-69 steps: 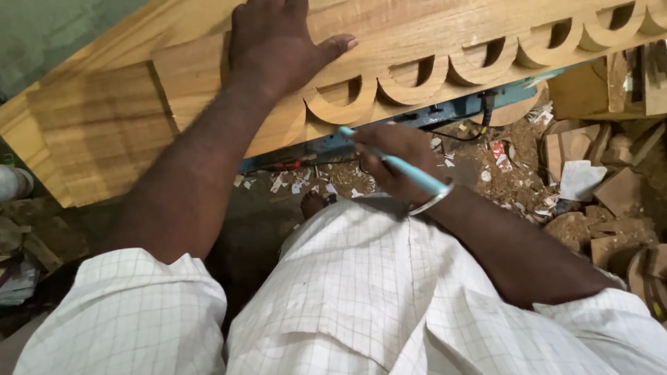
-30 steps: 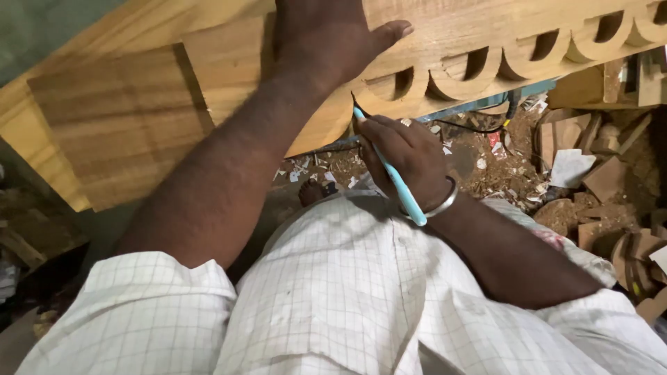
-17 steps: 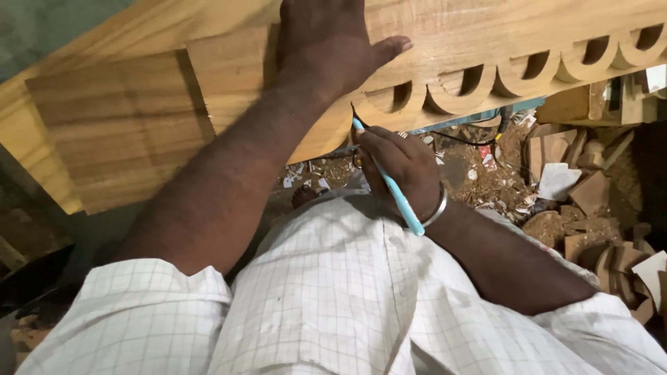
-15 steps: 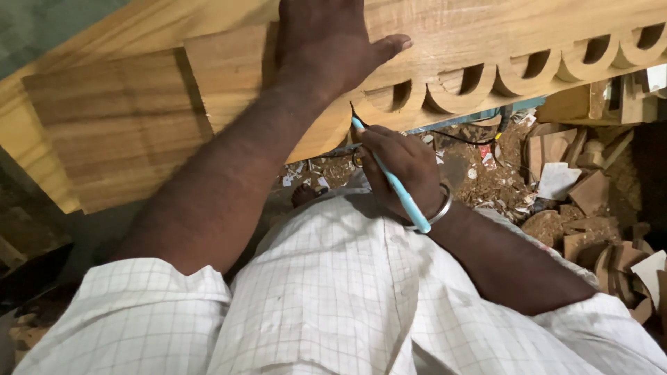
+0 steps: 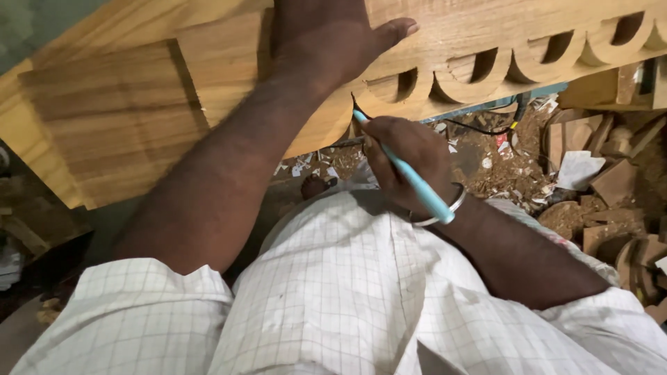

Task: The recorder uses a pen to mark cutting lines or designs on a decorative wooden board.

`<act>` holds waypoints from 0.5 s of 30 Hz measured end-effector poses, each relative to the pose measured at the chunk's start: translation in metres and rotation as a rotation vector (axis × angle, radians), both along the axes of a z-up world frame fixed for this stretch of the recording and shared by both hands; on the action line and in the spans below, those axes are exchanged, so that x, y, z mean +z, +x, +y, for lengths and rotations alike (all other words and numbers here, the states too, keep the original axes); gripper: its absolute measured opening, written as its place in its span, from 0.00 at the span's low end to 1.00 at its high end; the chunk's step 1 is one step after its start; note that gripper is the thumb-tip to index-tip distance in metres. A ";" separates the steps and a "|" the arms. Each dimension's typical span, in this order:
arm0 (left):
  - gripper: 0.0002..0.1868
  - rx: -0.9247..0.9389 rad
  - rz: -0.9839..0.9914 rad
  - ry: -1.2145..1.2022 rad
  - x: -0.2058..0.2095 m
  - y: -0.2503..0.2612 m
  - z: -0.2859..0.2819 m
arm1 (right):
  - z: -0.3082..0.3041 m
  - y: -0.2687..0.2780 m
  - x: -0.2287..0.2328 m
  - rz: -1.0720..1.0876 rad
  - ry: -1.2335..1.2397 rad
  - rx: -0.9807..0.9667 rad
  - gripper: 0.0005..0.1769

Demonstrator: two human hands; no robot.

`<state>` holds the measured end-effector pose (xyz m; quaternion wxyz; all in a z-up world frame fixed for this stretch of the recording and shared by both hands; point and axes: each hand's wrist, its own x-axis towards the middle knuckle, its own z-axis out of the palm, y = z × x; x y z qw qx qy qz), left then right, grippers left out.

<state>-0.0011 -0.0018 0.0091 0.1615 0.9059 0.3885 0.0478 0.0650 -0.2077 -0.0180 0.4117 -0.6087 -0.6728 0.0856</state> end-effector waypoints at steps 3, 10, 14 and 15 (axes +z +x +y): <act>0.44 0.037 0.013 -0.045 -0.005 0.001 0.002 | -0.005 -0.001 -0.010 -0.008 0.017 0.053 0.07; 0.44 0.033 -0.008 -0.066 -0.007 0.002 0.003 | -0.004 -0.013 0.001 0.072 -0.063 0.166 0.06; 0.43 0.057 0.071 -0.127 -0.002 0.001 0.001 | -0.007 -0.011 0.005 0.258 -0.061 0.095 0.05; 0.43 0.022 0.038 -0.064 -0.007 0.001 0.002 | -0.007 -0.011 0.008 0.259 -0.096 0.062 0.06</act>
